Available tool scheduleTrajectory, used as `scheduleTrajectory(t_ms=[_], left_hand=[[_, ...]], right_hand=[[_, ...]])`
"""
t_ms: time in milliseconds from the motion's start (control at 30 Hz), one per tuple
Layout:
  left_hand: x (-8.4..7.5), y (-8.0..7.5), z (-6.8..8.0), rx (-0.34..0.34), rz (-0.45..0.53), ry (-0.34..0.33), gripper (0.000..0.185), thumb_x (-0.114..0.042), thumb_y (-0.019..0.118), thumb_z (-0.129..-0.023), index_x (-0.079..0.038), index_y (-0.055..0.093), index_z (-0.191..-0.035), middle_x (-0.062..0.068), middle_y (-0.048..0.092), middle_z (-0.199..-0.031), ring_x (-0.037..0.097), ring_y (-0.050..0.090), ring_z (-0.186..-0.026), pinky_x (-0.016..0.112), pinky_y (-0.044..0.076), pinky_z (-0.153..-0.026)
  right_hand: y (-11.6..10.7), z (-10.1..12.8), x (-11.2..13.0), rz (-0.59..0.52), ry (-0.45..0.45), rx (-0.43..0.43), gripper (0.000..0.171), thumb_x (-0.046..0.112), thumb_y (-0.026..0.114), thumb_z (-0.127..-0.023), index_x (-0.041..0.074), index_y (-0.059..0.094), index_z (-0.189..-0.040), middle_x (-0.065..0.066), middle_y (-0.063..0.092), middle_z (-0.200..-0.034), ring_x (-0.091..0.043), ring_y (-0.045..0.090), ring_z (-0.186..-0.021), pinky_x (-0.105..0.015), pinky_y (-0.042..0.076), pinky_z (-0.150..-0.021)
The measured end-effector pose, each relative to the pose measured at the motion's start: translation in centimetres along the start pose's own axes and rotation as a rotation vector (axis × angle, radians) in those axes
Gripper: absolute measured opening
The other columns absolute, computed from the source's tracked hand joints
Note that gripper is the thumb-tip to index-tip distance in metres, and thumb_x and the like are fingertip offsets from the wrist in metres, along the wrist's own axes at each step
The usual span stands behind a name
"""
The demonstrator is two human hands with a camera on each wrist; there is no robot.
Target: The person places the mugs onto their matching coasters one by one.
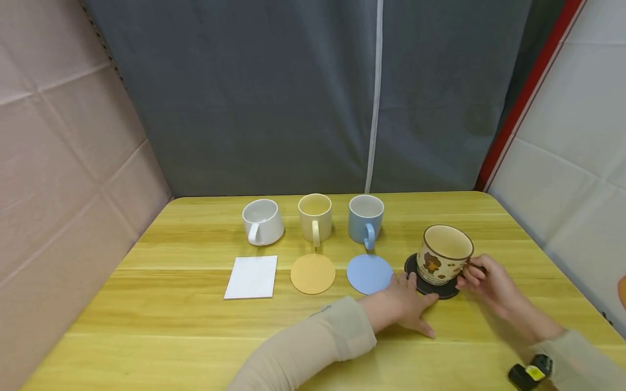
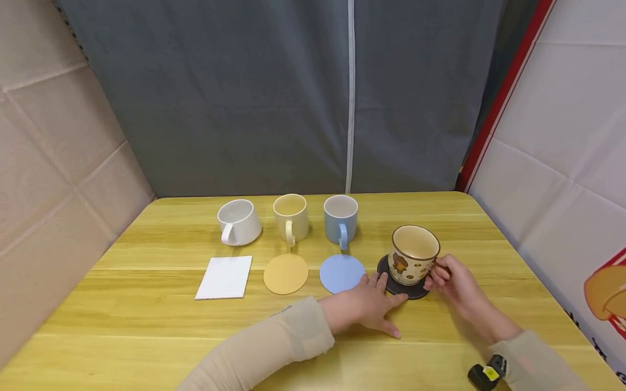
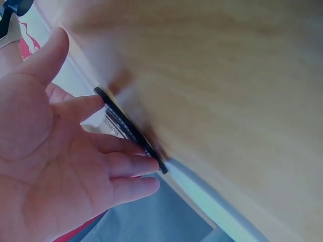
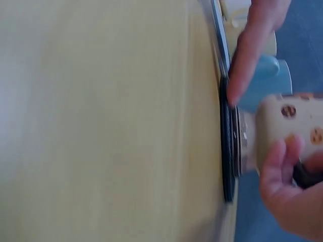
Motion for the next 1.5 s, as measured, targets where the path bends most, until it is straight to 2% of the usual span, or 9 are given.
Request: scheduleTrajectory(t_ms=[100,233,333,500,633,900,1133,1300,1500], left_hand=[[0.0,-0.1,0.2,0.002,0.008,-0.005,0.073,-0.076,0.039,-0.075,-0.055,0.008,-0.137,-0.002,0.01,-0.153,0.016,0.013,-0.139,0.033,0.016,-0.111],[0.0,-0.2,0.2,0.006,0.011,-0.001,0.073,-0.075,0.039,-0.076,-0.054,0.008,-0.138,-0.002,0.009,-0.153,0.016,0.013,-0.139,0.033,0.016,-0.111],[0.2,-0.2,0.4,0.0,0.007,0.006,0.073,-0.075,0.039,-0.076,-0.053,0.01,-0.139,-0.001,0.011,-0.153,0.017,0.015,-0.138,0.033,0.016,-0.111],[0.7,-0.2,0.9,-0.019,0.008,0.01,0.074,-0.075,0.039,-0.076,-0.05,0.012,-0.14,0.0,0.012,-0.153,0.02,0.016,-0.138,0.034,0.016,-0.111],[1.5,-0.1,1.5,-0.052,0.019,0.02,0.075,-0.074,0.04,-0.077,-0.047,0.015,-0.142,0.0,0.013,-0.153,0.022,0.017,-0.138,0.036,0.017,-0.111],[3.6,0.2,2.6,-0.123,0.053,0.06,0.076,-0.07,0.045,-0.078,-0.038,0.022,-0.144,-0.003,0.017,-0.152,0.029,0.018,-0.137,0.042,0.019,-0.11],[5.3,0.7,3.1,-0.142,0.118,0.043,0.077,-0.068,0.047,-0.079,-0.035,0.024,-0.144,-0.003,0.017,-0.152,0.032,0.017,-0.138,0.046,0.018,-0.11],[6.3,1.1,3.9,-0.134,0.151,0.029,0.076,-0.067,0.047,-0.079,-0.034,0.025,-0.144,-0.001,0.016,-0.152,0.033,0.017,-0.138,0.047,0.018,-0.11],[7.3,1.8,5.1,-0.124,0.166,0.012,0.074,-0.064,0.049,-0.081,-0.033,0.026,-0.144,0.0,0.017,-0.152,0.034,0.018,-0.137,0.046,0.018,-0.11]], right_hand=[[-0.4,0.2,0.0,0.041,0.031,0.065,0.039,0.01,0.009,-0.099,0.008,0.028,-0.064,-0.004,0.038,-0.06,-0.009,0.059,-0.073,-0.026,0.05,-0.074],[-0.6,0.5,0.3,0.102,0.048,0.079,0.043,0.011,0.015,-0.1,0.012,0.048,-0.072,0.004,0.057,-0.073,-0.011,0.065,-0.08,-0.029,0.053,-0.073],[-1.0,0.7,0.7,0.187,0.108,0.025,0.042,0.013,0.022,-0.1,0.014,0.058,-0.078,0.005,0.063,-0.079,-0.014,0.067,-0.079,-0.031,0.054,-0.069],[-1.6,1.3,1.4,0.356,0.212,-0.127,0.033,0.02,0.032,-0.1,0.019,0.062,-0.085,0.007,0.063,-0.081,-0.015,0.067,-0.067,-0.033,0.055,-0.06],[-1.8,1.5,1.9,0.448,0.213,-0.205,0.028,0.021,0.038,-0.099,0.021,0.063,-0.087,0.008,0.063,-0.081,-0.014,0.064,-0.06,-0.033,0.054,-0.057],[-2.0,1.5,3.3,0.573,0.181,-0.307,0.019,0.021,0.044,-0.097,0.035,0.055,-0.091,0.013,0.06,-0.076,-0.01,0.057,-0.053,-0.028,0.051,-0.051],[-2.5,1.0,5.3,0.605,0.12,-0.369,0.017,0.018,0.044,-0.097,0.034,0.05,-0.094,0.02,0.058,-0.08,-0.008,0.051,-0.05,-0.024,0.046,-0.048],[-2.0,0.5,7.2,0.62,0.011,-0.442,0.012,0.017,0.047,-0.095,0.028,0.048,-0.097,0.019,0.058,-0.077,-0.009,0.054,-0.051,-0.023,0.048,-0.048],[0.1,-0.2,8.8,0.291,-0.196,-0.41,0.012,0.006,0.05,-0.093,0.014,0.048,-0.102,0.007,0.063,-0.081,-0.01,0.06,-0.058,-0.022,0.049,-0.05]])
Point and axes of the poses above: each hand's wrist, its own z-axis away from the middle knuckle, its own y-axis out of the palm, x = y × z, the point moved 5 cm from there along -z, towards the middle knuckle
